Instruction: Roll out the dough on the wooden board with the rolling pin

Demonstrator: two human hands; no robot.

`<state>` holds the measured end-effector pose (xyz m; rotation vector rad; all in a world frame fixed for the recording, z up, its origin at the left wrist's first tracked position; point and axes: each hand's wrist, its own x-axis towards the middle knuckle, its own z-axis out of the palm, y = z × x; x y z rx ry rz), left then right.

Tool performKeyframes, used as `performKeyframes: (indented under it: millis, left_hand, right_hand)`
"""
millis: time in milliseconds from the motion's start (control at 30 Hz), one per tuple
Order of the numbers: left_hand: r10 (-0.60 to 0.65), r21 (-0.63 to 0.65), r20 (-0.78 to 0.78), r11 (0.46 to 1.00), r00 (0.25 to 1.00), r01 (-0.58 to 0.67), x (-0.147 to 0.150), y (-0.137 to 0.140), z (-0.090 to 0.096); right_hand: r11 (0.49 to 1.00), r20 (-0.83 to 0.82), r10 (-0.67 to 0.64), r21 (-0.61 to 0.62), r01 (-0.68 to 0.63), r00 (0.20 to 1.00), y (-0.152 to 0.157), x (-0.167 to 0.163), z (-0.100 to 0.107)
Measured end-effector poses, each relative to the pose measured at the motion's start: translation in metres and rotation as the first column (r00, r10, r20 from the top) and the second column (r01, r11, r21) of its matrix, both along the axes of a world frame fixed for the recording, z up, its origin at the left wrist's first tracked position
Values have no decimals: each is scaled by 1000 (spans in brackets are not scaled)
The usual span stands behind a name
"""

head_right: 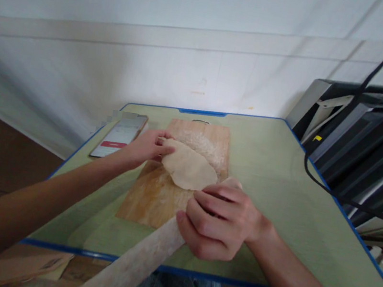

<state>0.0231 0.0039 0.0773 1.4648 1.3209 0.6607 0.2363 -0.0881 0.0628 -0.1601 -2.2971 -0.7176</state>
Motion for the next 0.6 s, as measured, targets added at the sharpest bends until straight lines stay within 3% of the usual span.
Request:
performKeyframes:
  millis: [100,200,267,333,400,500,600]
  left_hand:
    - [21,-36,-76,999,997,-24,-9,7,-22]
    - [7,199,-303,978,953,56,-12,8,-20]
    - [45,433,-491,879,870,199,-12,1,-10]
    - [88,570,-585,752,806,331,-12,-12,3]
    - [30,567,-613,712,790,413,-13,-29,15]
    - [-170,427,-629,740,759,520,-17,-51,24]
    - [-229,327,-700,740,677,588,-20,-63,18]
  right_hand:
    - [1000,10,-2,-18,2,1000,0,0,0]
    - [1000,-26,12,-8,-13,1000,3,0,-2]
    - [1000,-51,-1,-21,0,999,6,0,-3]
    - [997,-48,-68,-46,66,996,11,1,-5]
    - [981,-11,-185,-61,184,983,18,4,-7]
    - [925,82,-357,-104,364,930,27,8,-12]
    - [874,148,-425,-189,447,893,34,12,-18]
